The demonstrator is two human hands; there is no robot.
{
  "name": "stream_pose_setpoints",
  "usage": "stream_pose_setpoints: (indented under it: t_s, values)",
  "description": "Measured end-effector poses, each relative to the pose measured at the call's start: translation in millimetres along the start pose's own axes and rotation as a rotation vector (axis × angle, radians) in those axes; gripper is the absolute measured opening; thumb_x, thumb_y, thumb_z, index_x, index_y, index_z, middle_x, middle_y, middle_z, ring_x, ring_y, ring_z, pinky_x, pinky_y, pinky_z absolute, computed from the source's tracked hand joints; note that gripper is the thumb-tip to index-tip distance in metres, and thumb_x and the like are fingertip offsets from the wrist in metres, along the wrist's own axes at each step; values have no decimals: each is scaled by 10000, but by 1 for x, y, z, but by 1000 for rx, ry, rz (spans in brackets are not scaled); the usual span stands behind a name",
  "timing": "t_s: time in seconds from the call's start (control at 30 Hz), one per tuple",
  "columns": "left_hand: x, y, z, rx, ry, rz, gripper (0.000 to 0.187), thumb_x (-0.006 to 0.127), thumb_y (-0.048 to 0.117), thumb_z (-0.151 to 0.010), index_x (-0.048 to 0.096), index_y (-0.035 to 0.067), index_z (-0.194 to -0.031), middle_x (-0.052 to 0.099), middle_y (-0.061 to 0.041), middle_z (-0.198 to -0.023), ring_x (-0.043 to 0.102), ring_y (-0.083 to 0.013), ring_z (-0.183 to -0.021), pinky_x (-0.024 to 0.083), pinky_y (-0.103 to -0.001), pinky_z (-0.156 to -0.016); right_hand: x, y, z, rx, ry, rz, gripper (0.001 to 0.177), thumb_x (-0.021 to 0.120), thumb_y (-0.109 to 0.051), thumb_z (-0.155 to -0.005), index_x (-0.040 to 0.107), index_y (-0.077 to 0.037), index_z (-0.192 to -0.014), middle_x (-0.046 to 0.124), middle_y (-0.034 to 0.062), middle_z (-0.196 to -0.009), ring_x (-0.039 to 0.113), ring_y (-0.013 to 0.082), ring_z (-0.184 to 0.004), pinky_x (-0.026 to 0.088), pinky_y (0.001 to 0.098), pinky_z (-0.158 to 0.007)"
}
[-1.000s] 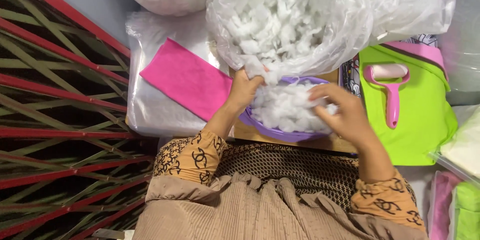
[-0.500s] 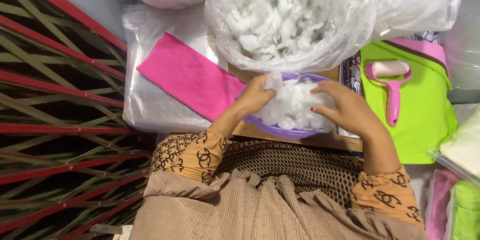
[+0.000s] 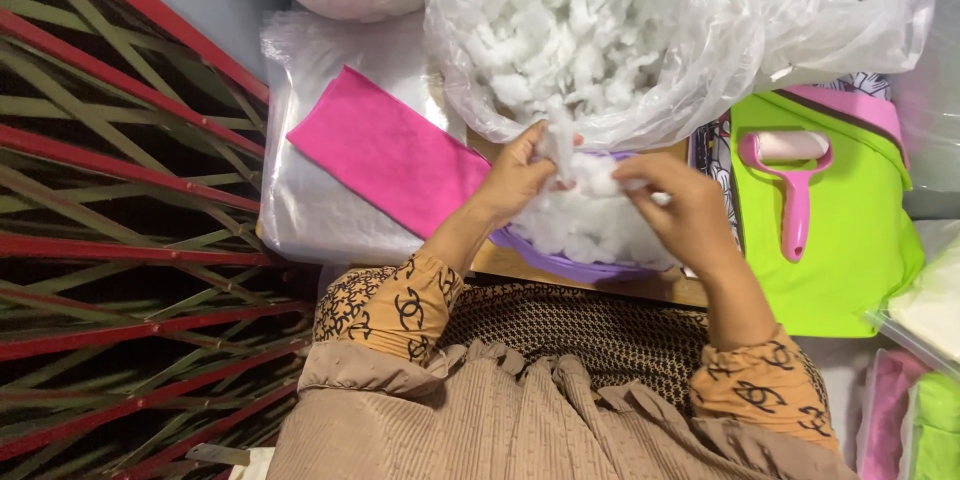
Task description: Stuffing a purple fabric pillowcase with white polyester fiber from a large plastic bag.
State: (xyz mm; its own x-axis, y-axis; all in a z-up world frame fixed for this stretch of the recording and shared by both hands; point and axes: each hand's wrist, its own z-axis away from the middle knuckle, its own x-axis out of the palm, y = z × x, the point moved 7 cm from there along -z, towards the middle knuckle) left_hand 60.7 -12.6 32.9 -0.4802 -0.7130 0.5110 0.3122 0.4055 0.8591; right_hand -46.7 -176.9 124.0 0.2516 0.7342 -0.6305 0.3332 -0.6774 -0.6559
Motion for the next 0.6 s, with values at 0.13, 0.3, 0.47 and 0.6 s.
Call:
stream_pose_setpoints:
  t_s: [0.13, 0.3, 0.47, 0.6]
  values:
    - [-2, 33, 3, 129, 101, -84, 352, 554, -74, -864, 666, 61, -1169, 710, -72, -1049, 715, -145, -947, 672, -298, -792, -38, 11, 10, 96, 64, -105, 313, 702, 118, -857, 784, -143, -1007, 758, 60, -1066, 709, 220, -1023, 550, 316, -842]
    - [12, 21, -4, 471, -58, -1340, 518, 503, -101, -798, 606, 171, -1227, 540, -153, -1393, 564, -390, -1285, 573, -542, -877, -52, 23, 17, 206, -35, 199, 215, 665, 3, -941, 760, -122, -1087, 758, 24, -1144, 671, 152, -815, 514, 296, -800]
    - [46, -1, 28, 337, -384, -1593, 737, 642, 124, -806, 460, 150, -1520, 356, -248, -1580, 295, -546, -1475, 342, -595, -1200, 2, 6, 18, 143, -332, 234, 375, 625, -81, -930, 639, 30, -1287, 624, 354, -1294, 575, 550, -1228, 444, 632, -1048]
    - [44, -35, 45, 24, -505, -1717, 828, 545, 569, -930, 305, 165, -1611, 217, -210, -1679, 208, -479, -1541, 312, -596, -1199, 59, 39, 40, 91, -459, 472, 546, 671, -229, -907, 564, -138, -1435, 549, 311, -1391, 550, 524, -1287, 466, 597, -1072]
